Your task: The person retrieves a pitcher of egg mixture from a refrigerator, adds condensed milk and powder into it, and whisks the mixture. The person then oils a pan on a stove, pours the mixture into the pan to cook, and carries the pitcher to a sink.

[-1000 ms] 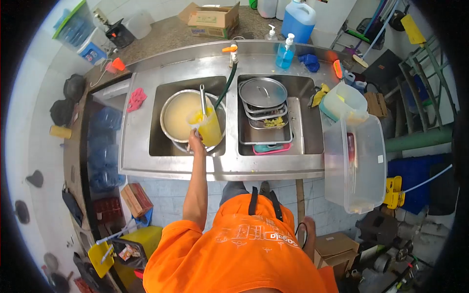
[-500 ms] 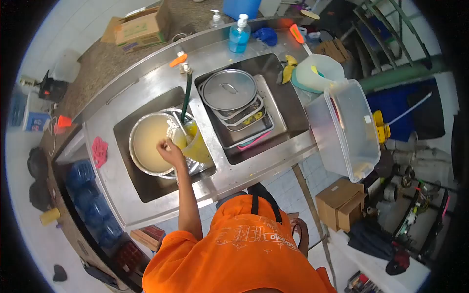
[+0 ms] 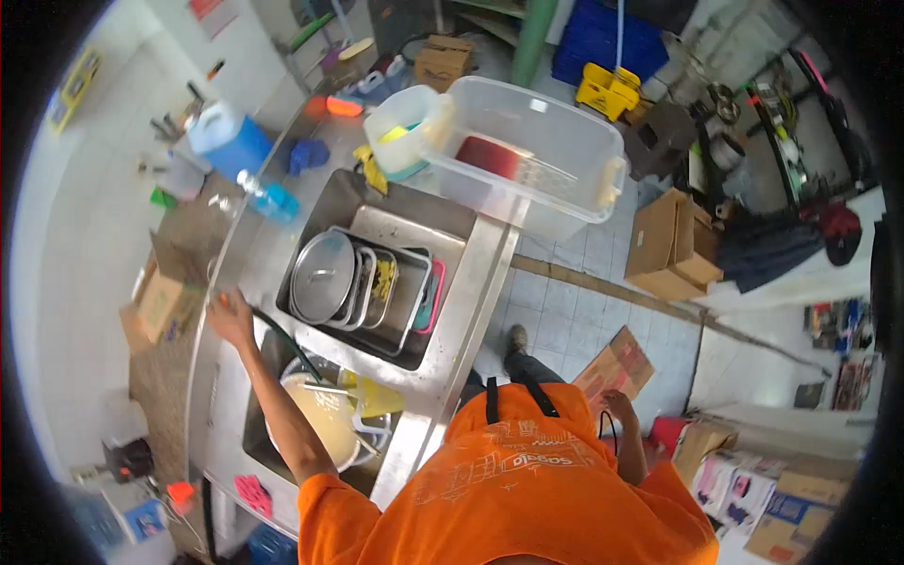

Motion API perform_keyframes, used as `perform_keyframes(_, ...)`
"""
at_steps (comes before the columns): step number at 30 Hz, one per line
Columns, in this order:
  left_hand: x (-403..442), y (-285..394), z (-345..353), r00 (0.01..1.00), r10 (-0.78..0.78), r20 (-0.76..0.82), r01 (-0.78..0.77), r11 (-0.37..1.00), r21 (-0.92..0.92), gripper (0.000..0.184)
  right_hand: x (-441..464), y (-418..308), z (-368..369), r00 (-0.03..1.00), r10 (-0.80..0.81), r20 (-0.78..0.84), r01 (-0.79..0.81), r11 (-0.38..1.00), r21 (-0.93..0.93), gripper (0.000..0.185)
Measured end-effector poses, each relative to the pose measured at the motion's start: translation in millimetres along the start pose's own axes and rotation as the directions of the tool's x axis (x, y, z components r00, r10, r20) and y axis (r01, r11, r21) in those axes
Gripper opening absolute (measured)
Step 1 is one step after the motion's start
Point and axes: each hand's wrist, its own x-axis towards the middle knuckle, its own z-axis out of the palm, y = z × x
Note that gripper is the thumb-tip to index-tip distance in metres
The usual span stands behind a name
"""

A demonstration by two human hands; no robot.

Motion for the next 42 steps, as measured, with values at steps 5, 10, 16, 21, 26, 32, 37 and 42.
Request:
perform_keyframes(5,-17.0,31.5,-18.4,0.990,-0.038,-0.137,0.068,0.973,0.222,0.049,-26.3,14.3,3.0,0.948,0.101,0.302,0.086,0.832,-0.548,0.023)
perform_keyframes(10,-109.5,149.8,-42.5,0.995,-0.088,0.037,0.092,0.781,-0.618,0.021,-30.4,28.8,-10.5,0.932,0.344,0.112,-0.360,0.913,0.192,0.027)
perform_keyframes(16,-346.6,401.9,-99.9,0.767,0.482,0.424,0.289,0.330,-0.899,0.014,-35.9,50.0,-80.1,0.967,0.178,-0.184,-0.148,0.975,0.168,0.008)
perform_keyframes(21,-452.4,526.7,-116.7,0.367,0.741,0.562,0.421,0.406,-0.811,0.023,-55.4,116.8,-150.2,0.842,0.323,-0.432,-0.148,0.909,0.390,0.011)
perform_keyframes(26,-561.2,465.6,23.0,-0.243,0.771,0.589,-0.647,0.324,-0.690,0.028,-51.5,162.7,-251.9,0.797,0.129,-0.590,-0.077,0.991,0.113,0.039)
perform_keyframes(32,-616.8,607.6,6.0,-0.470,0.304,0.829,-0.522,0.661,-0.539,0.031,-35.6,236.4,-327.9,0.735,0.318,-0.599,-0.250,0.948,0.196,0.040)
perform_keyframes(37,-697.4,793.5,-4.6,-0.535,0.330,0.778,-0.484,0.635,-0.602,0.033,-57.0,297.6,-374.8,0.656,0.458,-0.600,-0.241,0.880,0.409,0.037)
perform_keyframes(42,-771.8,989.7,-23.2,-0.611,0.384,0.693,-0.490,0.504,-0.711,0.037,-134.3,426.9,-332.5,0.370,0.923,0.102,-0.748,0.231,0.623,0.019)
